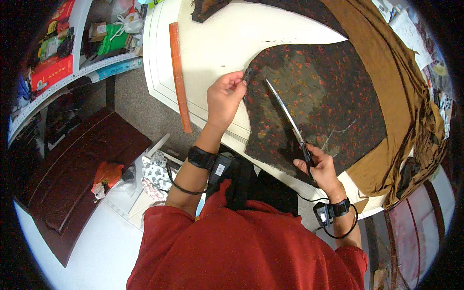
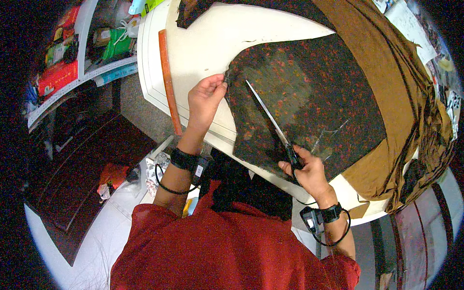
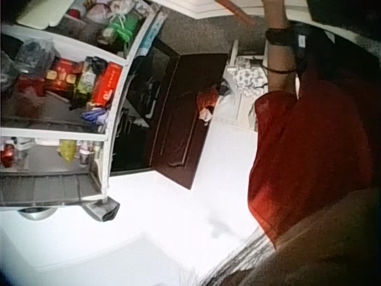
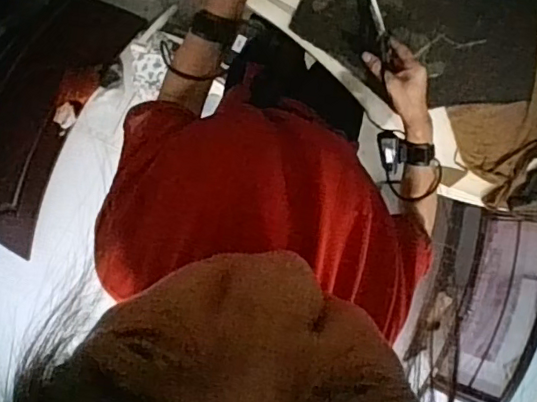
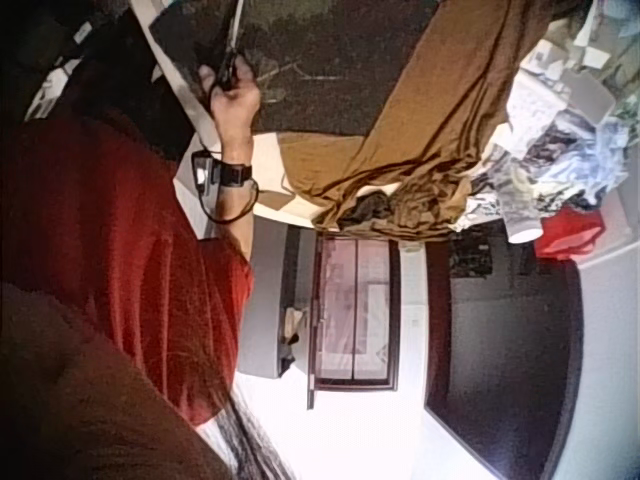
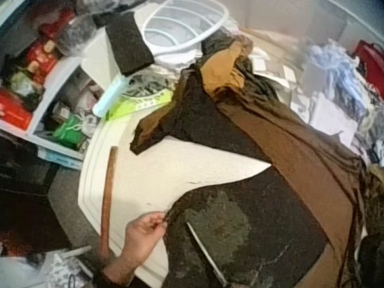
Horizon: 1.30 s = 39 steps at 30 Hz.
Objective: The person uses scissors to cut along the edge of a patterned fabric piece on a table. They then unfold a large brown cloth, place the cut patterned fabric onto it, and smooth it out by hand.
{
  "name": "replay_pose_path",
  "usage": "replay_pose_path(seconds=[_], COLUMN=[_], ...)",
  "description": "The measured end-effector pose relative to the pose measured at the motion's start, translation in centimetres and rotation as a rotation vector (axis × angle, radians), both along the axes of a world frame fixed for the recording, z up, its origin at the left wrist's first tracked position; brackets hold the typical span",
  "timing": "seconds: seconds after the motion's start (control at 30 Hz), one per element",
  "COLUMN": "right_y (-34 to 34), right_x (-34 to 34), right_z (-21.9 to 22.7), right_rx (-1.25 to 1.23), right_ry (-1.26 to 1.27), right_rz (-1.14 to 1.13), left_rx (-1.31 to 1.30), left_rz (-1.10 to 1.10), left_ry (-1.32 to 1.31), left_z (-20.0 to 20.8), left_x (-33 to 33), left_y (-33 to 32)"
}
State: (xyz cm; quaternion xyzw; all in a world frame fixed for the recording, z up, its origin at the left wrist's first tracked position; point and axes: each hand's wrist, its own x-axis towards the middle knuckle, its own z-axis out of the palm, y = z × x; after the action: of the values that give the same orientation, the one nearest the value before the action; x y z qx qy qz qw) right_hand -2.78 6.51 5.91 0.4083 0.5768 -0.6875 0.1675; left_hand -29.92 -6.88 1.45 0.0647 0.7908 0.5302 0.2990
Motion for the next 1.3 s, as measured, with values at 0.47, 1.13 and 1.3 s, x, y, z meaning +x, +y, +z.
replay_pose_path(seconds=[0.47,1.13,1.3], right_y=[0.4,2.7,3.9], right_x=[0.4,-3.4,-4.2], right_z=[-0.3,2.5,3.4], right_rx=[0.014,0.524,0.728], right_ry=[-0.003,-0.035,-0.056], right_rz=[-0.005,0.299,0.404], left_rx=[-0.148,0.122,0.277], left_rz=[0.014,0.193,0.201], left_ry=[0.011,-0.118,-0.305], left_z=[0.0,1.1,2.1], left_x=[-0.4,1.3,2.0], left_y=[1.7,3.0,2.9])
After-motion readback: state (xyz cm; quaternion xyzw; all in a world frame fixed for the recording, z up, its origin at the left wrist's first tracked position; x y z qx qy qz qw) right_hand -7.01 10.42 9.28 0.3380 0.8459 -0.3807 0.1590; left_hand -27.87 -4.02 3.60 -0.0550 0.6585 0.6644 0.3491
